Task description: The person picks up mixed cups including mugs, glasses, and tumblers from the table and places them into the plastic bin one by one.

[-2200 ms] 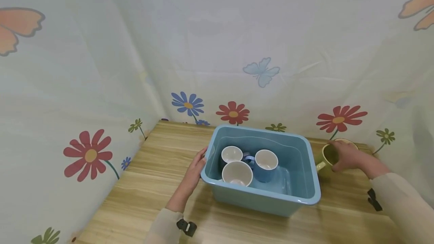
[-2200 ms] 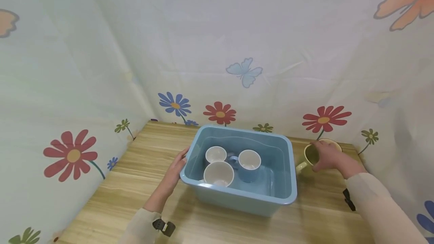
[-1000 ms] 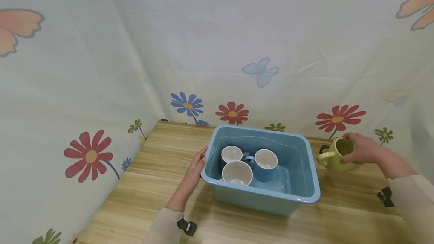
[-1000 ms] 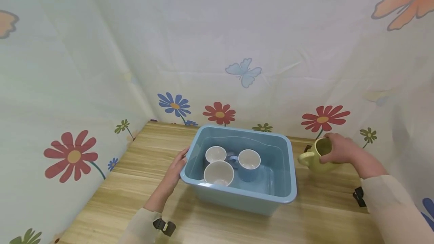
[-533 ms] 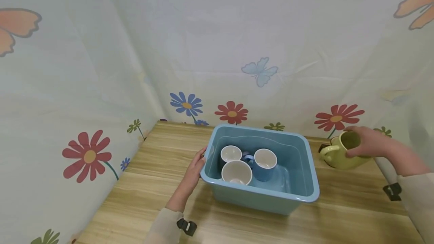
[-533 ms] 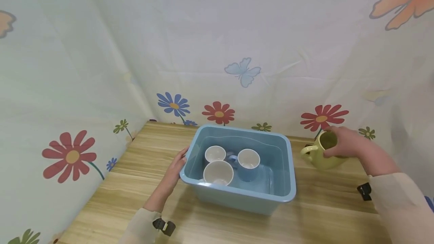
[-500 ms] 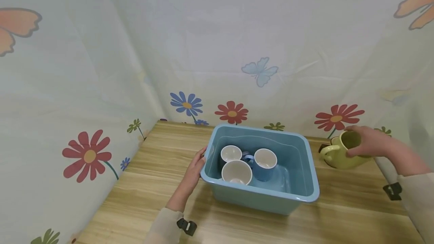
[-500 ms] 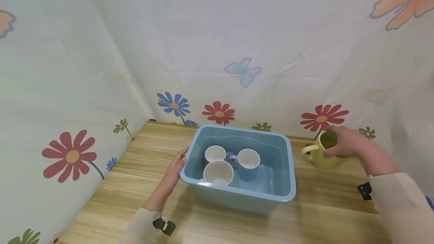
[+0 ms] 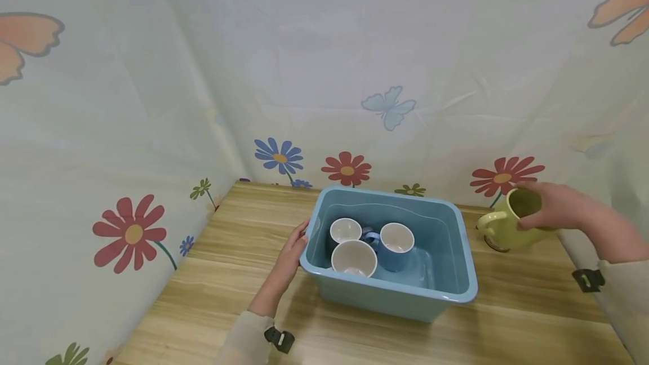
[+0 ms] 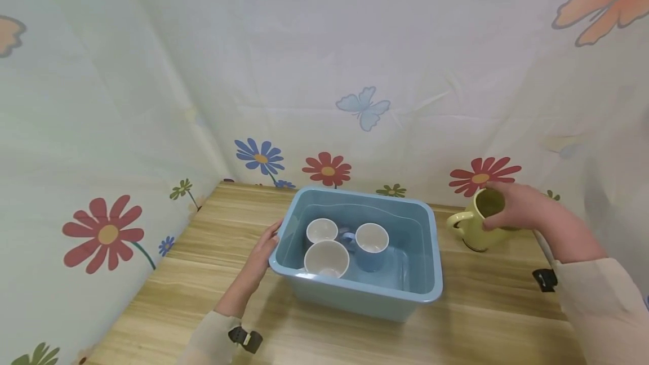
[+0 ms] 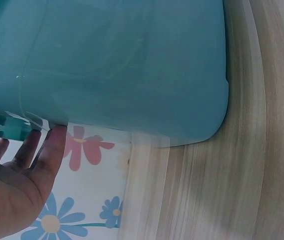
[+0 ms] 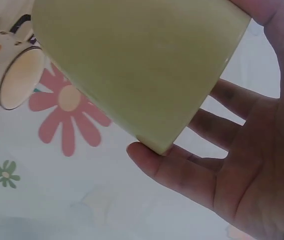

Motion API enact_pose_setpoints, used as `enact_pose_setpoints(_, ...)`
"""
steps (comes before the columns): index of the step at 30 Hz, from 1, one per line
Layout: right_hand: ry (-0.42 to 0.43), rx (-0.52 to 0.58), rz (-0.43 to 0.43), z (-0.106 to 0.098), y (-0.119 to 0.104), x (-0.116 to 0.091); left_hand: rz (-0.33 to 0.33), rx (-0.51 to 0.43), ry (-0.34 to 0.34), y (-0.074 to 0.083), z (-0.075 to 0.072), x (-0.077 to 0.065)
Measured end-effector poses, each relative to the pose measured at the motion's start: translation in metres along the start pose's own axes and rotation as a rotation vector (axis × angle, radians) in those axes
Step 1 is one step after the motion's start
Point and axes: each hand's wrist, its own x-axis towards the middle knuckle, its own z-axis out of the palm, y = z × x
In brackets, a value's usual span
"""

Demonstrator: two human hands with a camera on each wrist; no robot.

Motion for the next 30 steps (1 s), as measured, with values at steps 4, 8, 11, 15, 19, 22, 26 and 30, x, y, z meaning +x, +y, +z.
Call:
enact_pose_setpoints(4, 0.004, 0.004, -0.013, -0.008, -0.01, -0.002, -0.001, -0.001, -0.002, -0.001, 0.0, -0.001)
enact_pose_setpoints(8, 0.007, 0.008, -0.025, -0.018, -0.021, -0.002, -0.002, 0.004, 0.0, 0.0, -0.001, -0.001)
enact_pose_setpoints(11, 0.018, 0.006, -0.03, -0.023, -0.027, -0.001, 0.001, 0.006, 0.001, 0.001, -0.001, 0.0)
enact_pose_setpoints(15, 0.027, 0.004, -0.03, -0.028, -0.034, 0.0, 0.005, 0.005, -0.003, 0.0, -0.001, 0.0)
enact_pose_setpoints(19, 0.029, 0.011, -0.042, -0.034, -0.041, 0.002, -0.004, 0.012, -0.001, 0.0, 0.0, 0.0)
enact_pose_setpoints(22, 0.028, 0.012, -0.048, -0.039, -0.047, 0.004, 0.0, 0.015, -0.002, -0.001, -0.001, 0.0)
enact_pose_setpoints(26, 0.016, 0.005, -0.035, -0.045, -0.059, 0.006, 0.002, 0.009, -0.006, -0.001, -0.001, 0.0)
enact_pose_setpoints(30, 0.011, -0.003, -0.037, -0.049, -0.072, 0.009, 0.002, 0.01, -0.005, 0.0, -0.001, 0.0)
